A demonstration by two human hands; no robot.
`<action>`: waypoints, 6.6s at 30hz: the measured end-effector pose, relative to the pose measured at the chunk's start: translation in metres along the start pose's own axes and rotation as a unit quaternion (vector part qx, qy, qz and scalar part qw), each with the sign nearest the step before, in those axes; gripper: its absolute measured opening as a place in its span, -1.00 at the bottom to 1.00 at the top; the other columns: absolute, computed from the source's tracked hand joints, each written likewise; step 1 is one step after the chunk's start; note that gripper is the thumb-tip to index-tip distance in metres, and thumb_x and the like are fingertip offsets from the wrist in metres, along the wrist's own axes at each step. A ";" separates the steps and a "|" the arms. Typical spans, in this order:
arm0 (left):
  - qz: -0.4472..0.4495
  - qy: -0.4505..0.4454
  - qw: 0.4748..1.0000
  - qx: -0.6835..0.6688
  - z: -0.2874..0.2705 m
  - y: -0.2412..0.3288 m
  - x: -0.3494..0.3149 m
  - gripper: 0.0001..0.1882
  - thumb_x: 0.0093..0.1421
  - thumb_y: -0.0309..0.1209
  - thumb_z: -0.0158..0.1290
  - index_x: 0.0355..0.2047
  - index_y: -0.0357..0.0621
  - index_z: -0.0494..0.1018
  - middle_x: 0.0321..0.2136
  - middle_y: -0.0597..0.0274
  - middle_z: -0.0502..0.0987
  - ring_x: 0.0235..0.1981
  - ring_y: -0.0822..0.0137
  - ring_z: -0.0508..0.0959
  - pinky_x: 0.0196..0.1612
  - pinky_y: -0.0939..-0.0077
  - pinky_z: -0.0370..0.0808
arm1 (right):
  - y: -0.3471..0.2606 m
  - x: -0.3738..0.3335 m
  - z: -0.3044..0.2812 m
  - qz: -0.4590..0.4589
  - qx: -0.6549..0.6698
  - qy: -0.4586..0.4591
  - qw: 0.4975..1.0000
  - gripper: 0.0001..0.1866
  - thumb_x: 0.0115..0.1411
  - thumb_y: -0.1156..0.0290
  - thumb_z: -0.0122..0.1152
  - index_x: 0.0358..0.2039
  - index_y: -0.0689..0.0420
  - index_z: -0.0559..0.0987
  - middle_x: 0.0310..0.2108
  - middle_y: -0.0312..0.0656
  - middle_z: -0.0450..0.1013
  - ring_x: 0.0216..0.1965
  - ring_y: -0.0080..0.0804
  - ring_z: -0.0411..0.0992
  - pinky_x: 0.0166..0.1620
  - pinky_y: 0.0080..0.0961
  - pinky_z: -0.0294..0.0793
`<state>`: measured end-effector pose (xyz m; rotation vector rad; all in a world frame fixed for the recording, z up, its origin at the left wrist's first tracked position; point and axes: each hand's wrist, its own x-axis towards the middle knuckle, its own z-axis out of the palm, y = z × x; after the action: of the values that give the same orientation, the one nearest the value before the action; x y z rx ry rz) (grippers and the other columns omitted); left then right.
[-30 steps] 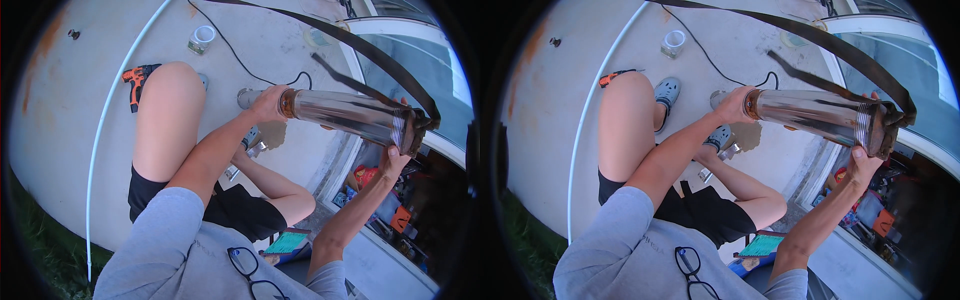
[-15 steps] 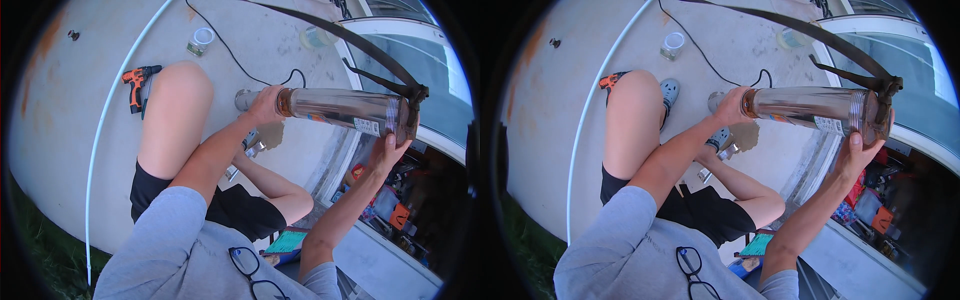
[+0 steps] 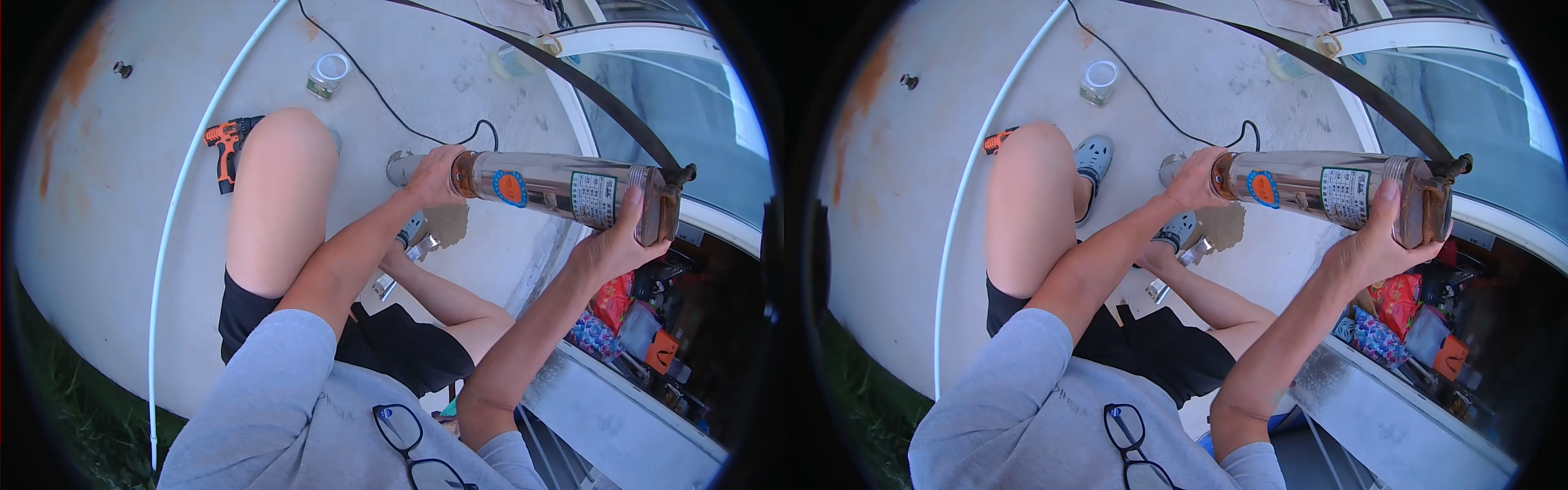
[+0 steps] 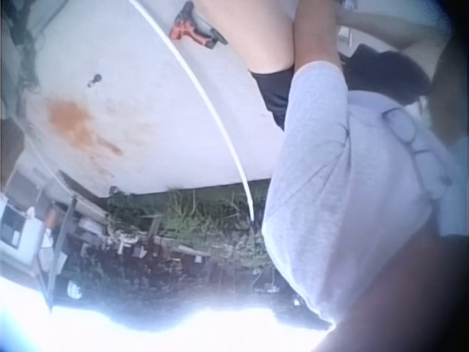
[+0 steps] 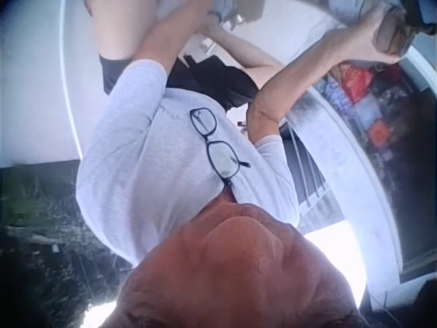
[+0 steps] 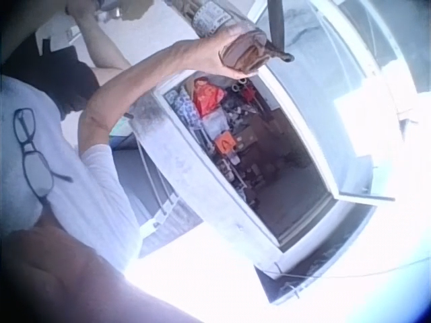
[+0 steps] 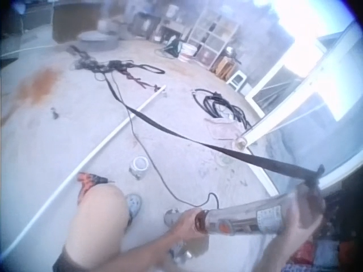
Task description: The person assembles a submersible water pump by sliding an internal component stack into a stainless steel housing and aligning the parts by hand.
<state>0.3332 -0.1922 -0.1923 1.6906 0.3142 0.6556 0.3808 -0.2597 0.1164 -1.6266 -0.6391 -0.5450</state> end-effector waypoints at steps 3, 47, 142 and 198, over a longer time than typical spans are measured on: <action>-0.006 -0.064 0.996 0.065 -0.014 0.001 0.007 0.10 -0.32 -0.26 0.49 0.27 -0.03 0.19 0.11 0.01 0.36 0.16 -0.06 0.35 0.23 0.16 0.32 | 0.013 0.014 -0.023 0.023 0.028 -0.046 0.998 -0.09 -0.06 0.51 0.52 0.27 0.22 0.20 0.07 -0.03 0.39 0.04 -0.23 0.45 0.14 -0.34 0.50; -0.049 -0.145 0.982 -0.107 -0.025 0.018 0.021 0.02 -0.34 -0.43 0.46 0.21 -0.12 0.25 0.04 0.06 0.46 0.08 0.13 0.48 0.17 0.32 0.43 | 0.056 0.016 -0.044 0.068 0.181 -0.231 0.954 -0.13 -0.08 0.09 0.54 0.17 0.25 0.39 -0.01 -0.09 0.49 0.04 -0.22 0.49 0.17 -0.20 0.49; -0.002 0.063 0.998 0.001 0.011 0.020 -0.006 -0.07 -0.24 -0.32 0.48 0.14 -0.17 0.23 -0.07 -0.01 0.49 0.01 -0.04 0.50 0.09 0.21 0.44 | 0.067 -0.059 -0.021 0.127 0.039 -0.012 0.991 -0.12 -0.05 0.28 0.53 0.21 0.21 0.24 0.06 -0.05 0.41 0.10 -0.27 0.40 0.30 -0.26 0.31; -0.114 -0.038 0.991 -0.055 0.049 0.002 0.055 0.04 -0.31 -0.42 0.47 0.22 -0.12 0.20 0.10 0.03 0.32 0.21 -0.03 0.27 0.26 0.12 0.26 | 0.189 0.064 -0.043 0.201 0.199 -0.135 0.950 -0.08 -0.14 -0.03 0.49 0.22 0.10 0.42 0.15 0.01 0.41 0.21 0.05 0.35 0.28 0.11 0.32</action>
<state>0.4057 -0.2026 -0.1818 1.5428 0.4036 0.4308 0.5558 -0.3152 0.0278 -1.3981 -0.5514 0.1068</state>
